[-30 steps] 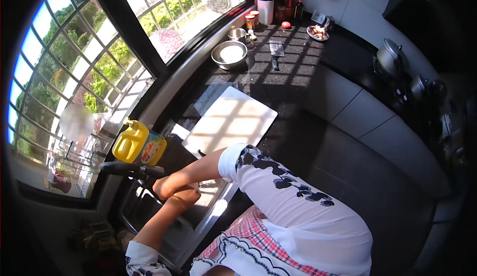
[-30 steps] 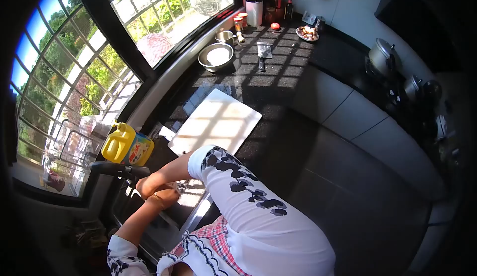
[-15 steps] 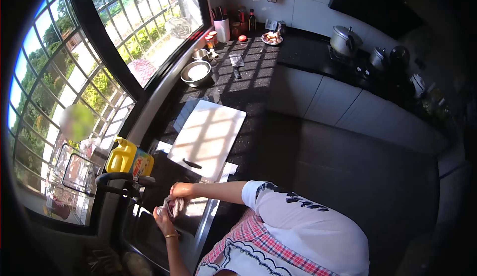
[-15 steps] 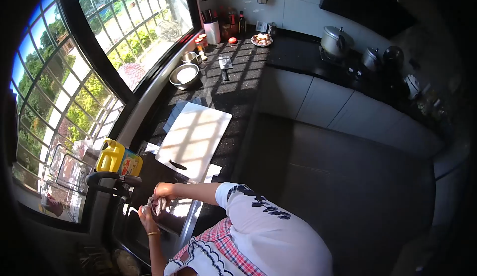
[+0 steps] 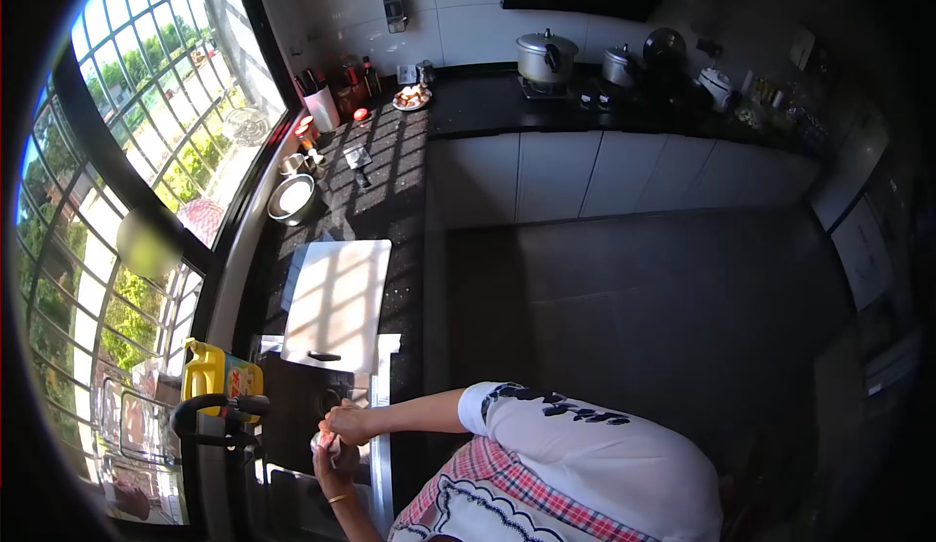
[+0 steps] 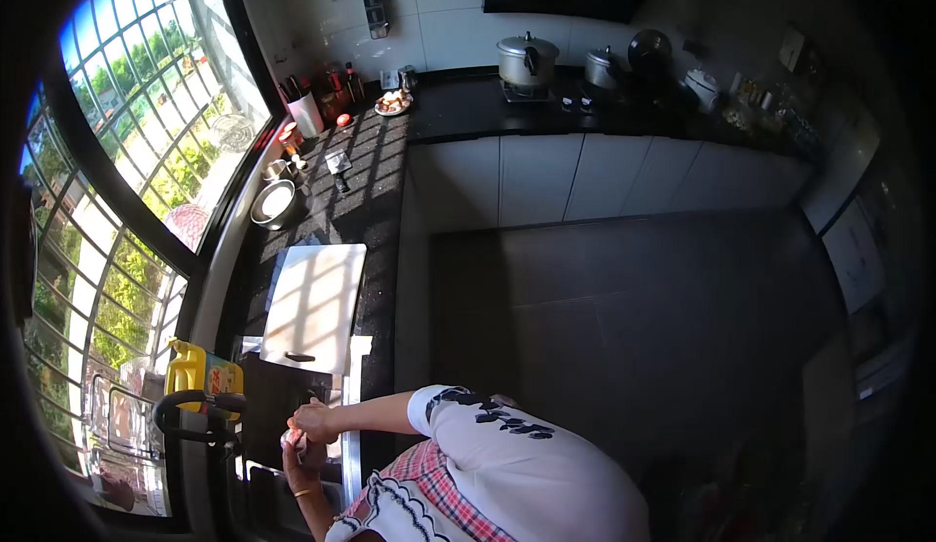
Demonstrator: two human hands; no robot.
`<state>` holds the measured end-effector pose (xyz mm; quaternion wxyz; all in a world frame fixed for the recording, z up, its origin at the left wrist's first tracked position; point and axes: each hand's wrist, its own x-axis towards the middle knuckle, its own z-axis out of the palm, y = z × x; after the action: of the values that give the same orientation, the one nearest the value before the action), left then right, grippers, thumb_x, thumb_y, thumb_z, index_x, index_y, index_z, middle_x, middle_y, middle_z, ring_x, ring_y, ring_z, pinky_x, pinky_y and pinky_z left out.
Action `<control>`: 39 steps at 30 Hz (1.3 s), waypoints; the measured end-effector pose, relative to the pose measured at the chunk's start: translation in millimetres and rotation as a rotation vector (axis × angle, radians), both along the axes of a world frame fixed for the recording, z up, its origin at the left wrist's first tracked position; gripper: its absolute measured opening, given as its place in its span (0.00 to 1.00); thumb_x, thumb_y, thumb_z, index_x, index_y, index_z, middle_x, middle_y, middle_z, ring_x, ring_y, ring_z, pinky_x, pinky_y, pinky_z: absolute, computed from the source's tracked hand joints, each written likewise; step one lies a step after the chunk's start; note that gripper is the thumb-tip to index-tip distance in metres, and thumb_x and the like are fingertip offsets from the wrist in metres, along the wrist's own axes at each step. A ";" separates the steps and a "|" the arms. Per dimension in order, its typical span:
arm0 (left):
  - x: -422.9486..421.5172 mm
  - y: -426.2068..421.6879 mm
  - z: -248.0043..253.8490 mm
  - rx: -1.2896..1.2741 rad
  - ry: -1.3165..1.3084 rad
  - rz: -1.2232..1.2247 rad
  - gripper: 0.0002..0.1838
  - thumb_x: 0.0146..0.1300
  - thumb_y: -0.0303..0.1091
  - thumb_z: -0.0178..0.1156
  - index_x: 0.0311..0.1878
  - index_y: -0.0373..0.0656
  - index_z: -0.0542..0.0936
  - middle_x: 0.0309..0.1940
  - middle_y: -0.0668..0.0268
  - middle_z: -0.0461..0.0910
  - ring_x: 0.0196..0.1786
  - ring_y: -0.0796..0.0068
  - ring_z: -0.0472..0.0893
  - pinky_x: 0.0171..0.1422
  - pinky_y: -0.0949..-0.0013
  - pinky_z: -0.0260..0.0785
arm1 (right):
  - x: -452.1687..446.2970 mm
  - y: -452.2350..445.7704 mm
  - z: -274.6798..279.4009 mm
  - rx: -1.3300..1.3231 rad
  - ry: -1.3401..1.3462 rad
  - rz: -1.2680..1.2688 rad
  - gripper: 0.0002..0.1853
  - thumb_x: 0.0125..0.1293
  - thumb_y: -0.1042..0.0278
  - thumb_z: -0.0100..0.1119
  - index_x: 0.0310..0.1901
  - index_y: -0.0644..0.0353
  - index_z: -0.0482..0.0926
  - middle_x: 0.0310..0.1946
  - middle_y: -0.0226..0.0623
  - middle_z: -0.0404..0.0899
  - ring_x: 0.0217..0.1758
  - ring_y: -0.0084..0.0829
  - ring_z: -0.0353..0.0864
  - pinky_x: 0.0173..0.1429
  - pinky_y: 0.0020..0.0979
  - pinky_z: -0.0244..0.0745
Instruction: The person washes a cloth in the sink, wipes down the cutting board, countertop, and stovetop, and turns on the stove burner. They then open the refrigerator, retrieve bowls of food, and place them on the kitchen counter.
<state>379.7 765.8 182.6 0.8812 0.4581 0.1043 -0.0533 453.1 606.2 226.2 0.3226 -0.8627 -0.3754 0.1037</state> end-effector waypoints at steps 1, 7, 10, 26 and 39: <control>2.1 -3.1 3.0 0.004 -0.006 -0.012 0.25 0.58 0.46 0.56 0.51 0.35 0.71 0.46 0.59 0.74 0.48 0.64 0.76 0.51 0.65 0.70 | 2.8 -6.6 0.7 -0.017 -0.018 -0.037 0.13 0.42 0.74 0.53 0.34 0.54 0.76 0.31 0.41 0.78 0.40 0.42 0.77 0.46 0.43 0.63; 10.6 -44.7 33.9 0.253 0.110 -0.107 0.20 0.53 0.37 0.58 0.46 0.33 0.73 0.42 0.58 0.76 0.46 0.64 0.78 0.50 0.63 0.71 | 10.4 -85.6 27.1 0.036 -0.178 -0.091 0.06 0.47 0.66 0.51 0.25 0.53 0.78 0.27 0.34 0.79 0.35 0.37 0.79 0.42 0.41 0.63; 27.3 -76.8 32.5 0.488 0.058 -0.089 0.08 0.53 0.34 0.59 0.33 0.40 0.77 0.31 0.68 0.75 0.32 0.77 0.75 0.34 0.73 0.66 | 5.9 -130.4 33.1 -0.095 -0.367 -0.161 0.07 0.50 0.63 0.52 0.28 0.51 0.78 0.26 0.32 0.78 0.38 0.34 0.78 0.45 0.40 0.62; 61.5 -503.4 51.0 0.684 -0.272 -0.513 0.10 0.55 0.31 0.60 0.35 0.33 0.78 0.27 0.68 0.77 0.29 0.83 0.74 0.31 0.78 0.66 | -103.8 -518.1 21.0 0.194 -0.169 -0.622 0.42 0.48 0.72 0.62 0.66 0.55 0.52 0.62 0.47 0.58 0.65 0.46 0.59 0.66 0.41 0.58; 78.0 -734.6 77.3 0.570 -0.188 -1.071 0.18 0.58 0.35 0.59 0.49 0.35 0.76 0.45 0.60 0.77 0.49 0.72 0.75 0.52 0.69 0.67 | -121.3 -734.6 -48.3 1.371 0.586 -1.258 0.23 0.48 0.84 0.51 0.50 0.62 0.69 0.40 0.36 0.74 0.40 0.31 0.76 0.42 0.34 0.74</control>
<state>457.8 31.2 259.9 0.5801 0.6672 -0.2084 -0.4182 331.8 -128.4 177.9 0.8317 -0.4707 0.2699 -0.1180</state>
